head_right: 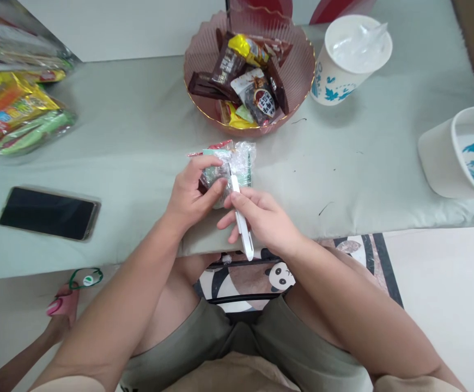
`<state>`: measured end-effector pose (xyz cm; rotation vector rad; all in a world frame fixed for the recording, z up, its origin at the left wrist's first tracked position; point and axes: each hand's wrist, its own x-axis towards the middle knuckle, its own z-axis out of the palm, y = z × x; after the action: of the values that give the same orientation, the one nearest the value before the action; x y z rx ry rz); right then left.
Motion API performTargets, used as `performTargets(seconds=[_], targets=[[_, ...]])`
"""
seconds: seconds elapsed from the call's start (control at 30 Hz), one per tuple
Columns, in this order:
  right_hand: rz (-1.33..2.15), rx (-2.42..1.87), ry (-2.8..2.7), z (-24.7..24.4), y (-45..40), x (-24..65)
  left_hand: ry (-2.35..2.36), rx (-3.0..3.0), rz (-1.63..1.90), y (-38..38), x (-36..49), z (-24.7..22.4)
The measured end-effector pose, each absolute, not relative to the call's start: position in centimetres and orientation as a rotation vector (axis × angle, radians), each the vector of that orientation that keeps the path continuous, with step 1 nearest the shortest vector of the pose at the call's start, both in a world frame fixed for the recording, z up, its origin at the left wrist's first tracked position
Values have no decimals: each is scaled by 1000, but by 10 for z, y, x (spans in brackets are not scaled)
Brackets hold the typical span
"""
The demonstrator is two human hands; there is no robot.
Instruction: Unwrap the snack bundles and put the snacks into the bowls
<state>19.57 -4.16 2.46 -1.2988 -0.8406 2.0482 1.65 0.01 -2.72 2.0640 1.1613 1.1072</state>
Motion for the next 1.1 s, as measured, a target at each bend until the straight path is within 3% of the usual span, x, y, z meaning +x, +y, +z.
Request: performTargets(seconds=[1.1], targets=[[2226,-1406,-762,24,-57,181,1360,1958,1353,6,6,-33]])
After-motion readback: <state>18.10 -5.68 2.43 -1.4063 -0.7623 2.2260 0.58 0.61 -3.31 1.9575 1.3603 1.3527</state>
